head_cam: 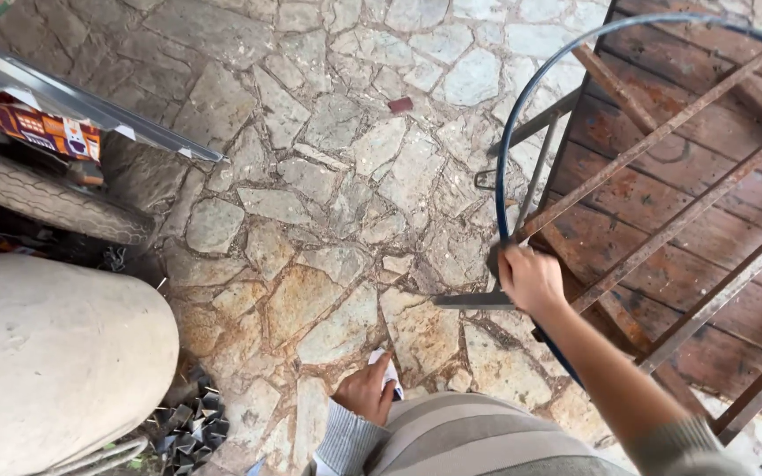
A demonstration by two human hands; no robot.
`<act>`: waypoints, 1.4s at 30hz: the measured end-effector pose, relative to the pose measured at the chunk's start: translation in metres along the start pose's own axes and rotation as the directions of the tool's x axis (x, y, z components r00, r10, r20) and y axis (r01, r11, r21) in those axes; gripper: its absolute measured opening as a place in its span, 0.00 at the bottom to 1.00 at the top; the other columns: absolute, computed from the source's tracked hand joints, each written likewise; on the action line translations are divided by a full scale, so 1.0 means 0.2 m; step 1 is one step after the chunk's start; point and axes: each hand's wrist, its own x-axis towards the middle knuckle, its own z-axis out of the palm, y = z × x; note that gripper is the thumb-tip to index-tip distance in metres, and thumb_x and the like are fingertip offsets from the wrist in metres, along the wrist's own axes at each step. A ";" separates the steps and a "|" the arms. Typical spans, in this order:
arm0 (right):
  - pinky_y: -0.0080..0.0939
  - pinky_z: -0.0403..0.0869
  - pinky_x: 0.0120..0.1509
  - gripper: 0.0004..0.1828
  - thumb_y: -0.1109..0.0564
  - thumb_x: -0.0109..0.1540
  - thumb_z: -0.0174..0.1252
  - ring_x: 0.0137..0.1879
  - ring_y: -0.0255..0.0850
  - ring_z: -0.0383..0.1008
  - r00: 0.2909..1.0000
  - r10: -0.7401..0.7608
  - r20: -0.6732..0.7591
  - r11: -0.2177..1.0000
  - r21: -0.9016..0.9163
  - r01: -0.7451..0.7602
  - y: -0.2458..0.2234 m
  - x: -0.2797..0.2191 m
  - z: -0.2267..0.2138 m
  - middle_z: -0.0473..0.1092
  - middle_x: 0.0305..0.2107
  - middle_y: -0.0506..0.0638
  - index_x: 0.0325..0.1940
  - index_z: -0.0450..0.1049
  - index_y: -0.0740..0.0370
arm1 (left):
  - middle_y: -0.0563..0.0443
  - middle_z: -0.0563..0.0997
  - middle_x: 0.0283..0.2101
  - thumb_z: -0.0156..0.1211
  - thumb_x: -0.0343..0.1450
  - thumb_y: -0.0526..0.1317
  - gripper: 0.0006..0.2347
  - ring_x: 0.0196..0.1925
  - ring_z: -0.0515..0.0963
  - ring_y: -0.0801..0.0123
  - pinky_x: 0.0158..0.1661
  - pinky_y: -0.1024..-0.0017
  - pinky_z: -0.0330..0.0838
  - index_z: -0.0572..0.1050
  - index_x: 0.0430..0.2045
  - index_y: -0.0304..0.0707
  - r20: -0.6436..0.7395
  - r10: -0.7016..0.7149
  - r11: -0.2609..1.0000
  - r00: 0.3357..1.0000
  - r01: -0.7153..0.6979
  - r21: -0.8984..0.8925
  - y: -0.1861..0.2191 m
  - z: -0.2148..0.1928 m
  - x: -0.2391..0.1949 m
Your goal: Cleaning a circular metal frame by wiping it with a sponge dipped in a liquid solution
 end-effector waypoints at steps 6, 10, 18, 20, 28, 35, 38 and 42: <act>0.45 0.70 0.20 0.18 0.56 0.70 0.50 0.20 0.45 0.72 0.926 -0.006 -0.377 0.979 0.187 0.083 -0.07 0.23 -0.06 0.71 0.20 0.50 0.26 0.72 0.61 | 0.53 0.85 0.30 0.56 0.72 0.49 0.18 0.22 0.81 0.65 0.21 0.65 0.78 0.73 0.55 0.46 0.266 -0.043 0.999 0.963 0.036 0.030 -0.02 -0.11 0.07; 0.36 0.68 0.17 0.12 0.53 0.70 0.46 0.18 0.38 0.70 0.995 0.096 -0.006 0.991 0.091 -0.095 -0.05 -0.10 -0.01 0.73 0.24 0.49 0.46 0.70 0.63 | 0.53 0.86 0.35 0.48 0.74 0.52 0.18 0.26 0.84 0.64 0.24 0.64 0.76 0.75 0.53 0.48 0.073 -0.018 1.000 0.997 0.019 -0.012 -0.09 -0.07 0.06; 0.40 0.66 0.16 0.28 0.47 0.74 0.44 0.14 0.39 0.66 0.971 0.057 -0.230 0.991 0.132 -0.027 -0.14 0.23 -0.13 0.65 0.13 0.46 0.23 0.70 0.59 | 0.52 0.84 0.31 0.57 0.72 0.49 0.21 0.23 0.81 0.65 0.23 0.63 0.78 0.69 0.59 0.46 0.412 -0.072 0.997 0.909 0.072 0.015 -0.12 -0.07 0.07; 0.29 0.64 0.12 0.16 0.54 0.73 0.45 0.13 0.32 0.67 0.980 0.191 0.065 0.953 0.227 -0.200 -0.22 0.09 -0.27 0.77 0.25 0.54 0.60 0.70 0.65 | 0.51 0.85 0.30 0.42 0.76 0.54 0.21 0.21 0.80 0.64 0.18 0.66 0.72 0.76 0.52 0.42 0.099 0.057 0.998 0.993 -0.058 0.004 -0.12 -0.09 0.13; 0.28 0.64 0.15 0.24 0.49 0.76 0.41 0.15 0.31 0.66 0.992 0.098 -0.075 0.986 0.140 -0.087 -0.10 0.20 -0.11 0.73 0.20 0.50 0.33 0.73 0.63 | 0.60 0.82 0.25 0.43 0.75 0.56 0.21 0.17 0.75 0.75 0.18 0.73 0.70 0.71 0.57 0.48 0.301 -0.028 1.000 0.953 0.029 0.002 -0.14 0.00 0.05; 0.27 0.64 0.17 0.24 0.48 0.76 0.40 0.16 0.31 0.64 0.987 0.150 0.065 0.974 0.163 -0.158 -0.11 -0.12 -0.12 0.69 0.18 0.45 0.33 0.71 0.61 | 0.53 0.86 0.36 0.35 0.77 0.55 0.23 0.25 0.82 0.65 0.22 0.65 0.73 0.73 0.56 0.45 0.102 0.027 0.998 0.994 -0.022 -0.053 -0.10 -0.12 0.11; 0.28 0.66 0.15 0.22 0.50 0.75 0.44 0.15 0.33 0.66 0.996 0.034 -0.080 0.989 0.144 -0.023 -0.01 -0.14 0.03 0.71 0.18 0.47 0.32 0.73 0.62 | 0.51 0.84 0.29 0.46 0.74 0.52 0.22 0.22 0.80 0.63 0.21 0.62 0.72 0.72 0.58 0.41 0.216 0.012 0.999 0.976 -0.003 -0.042 -0.17 -0.06 0.05; 0.30 0.66 0.09 0.15 0.59 0.73 0.45 0.14 0.35 0.71 0.993 0.083 -0.079 0.968 0.245 -0.061 -0.10 0.27 -0.13 0.76 0.41 0.72 0.46 0.74 0.73 | 0.47 0.85 0.41 0.53 0.72 0.47 0.20 0.31 0.85 0.61 0.29 0.58 0.77 0.71 0.57 0.38 0.312 -0.001 0.995 0.950 0.032 -0.095 -0.12 -0.08 0.06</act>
